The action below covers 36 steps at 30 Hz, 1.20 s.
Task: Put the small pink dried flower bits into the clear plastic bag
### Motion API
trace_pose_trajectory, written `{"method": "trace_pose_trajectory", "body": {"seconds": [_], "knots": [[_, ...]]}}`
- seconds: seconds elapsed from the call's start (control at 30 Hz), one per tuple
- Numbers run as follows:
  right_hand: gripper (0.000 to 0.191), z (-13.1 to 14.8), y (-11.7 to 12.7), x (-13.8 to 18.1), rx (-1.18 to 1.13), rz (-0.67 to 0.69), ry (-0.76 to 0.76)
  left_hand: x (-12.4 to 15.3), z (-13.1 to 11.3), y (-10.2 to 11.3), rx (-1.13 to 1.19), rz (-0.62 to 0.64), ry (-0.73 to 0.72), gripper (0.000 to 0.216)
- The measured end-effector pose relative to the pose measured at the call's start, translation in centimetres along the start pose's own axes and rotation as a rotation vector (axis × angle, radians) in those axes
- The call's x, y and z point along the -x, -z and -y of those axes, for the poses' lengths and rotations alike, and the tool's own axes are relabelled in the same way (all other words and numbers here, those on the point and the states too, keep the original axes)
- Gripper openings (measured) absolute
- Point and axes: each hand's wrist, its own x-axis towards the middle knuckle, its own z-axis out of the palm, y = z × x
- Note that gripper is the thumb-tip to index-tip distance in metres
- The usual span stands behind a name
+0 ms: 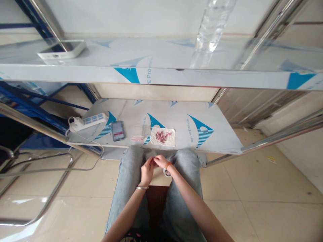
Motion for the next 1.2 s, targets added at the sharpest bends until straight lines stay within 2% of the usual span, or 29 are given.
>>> {"method": "trace_pose_trajectory", "body": {"seconds": [0.17,0.27,0.33,0.5,0.6,0.67,0.73,0.87,1.03,1.2], "knots": [[0.031,0.5,0.5,0.3,0.0,0.023,0.024,-0.5,-0.6,0.3,0.152,0.041,0.061,0.023],[0.033,1.2,1.2,0.5,-0.039,0.035,0.041,-2.3,-1.4,1.3,0.285,0.145,0.173,0.017],[0.031,1.8,1.9,0.6,-0.104,0.033,0.057,-4.2,-2.3,2.3,0.345,0.277,0.253,0.022],[0.021,3.4,3.4,0.2,-0.297,0.006,0.009,-9.8,-4.8,4.6,0.373,0.646,0.334,0.025],[0.019,4.3,3.9,-0.4,-0.391,0.028,-0.016,-12.1,-5.8,5.0,0.401,0.879,0.45,0.019],[0.021,4.7,4.1,-0.7,-0.452,0.069,-0.006,-12.9,-6.2,4.9,0.445,0.954,0.47,0.016],[0.024,5.0,4.4,-1.0,-0.521,0.123,0.025,-13.2,-6.4,4.7,0.475,0.931,0.415,0.017],[0.033,5.3,4.8,-1.4,-0.608,0.166,0.02,-13.5,-6.8,4.4,0.484,0.778,0.268,0.021],[0.04,5.7,4.7,-1.7,-0.669,0.145,-0.026,-13.9,-6.8,4.4,0.563,0.87,0.395,0.023],[0.033,6.2,3.8,-2.2,-0.778,0.1,-0.04,-13.8,-6.7,3.9,0.505,0.784,0.355,0.037]]}}
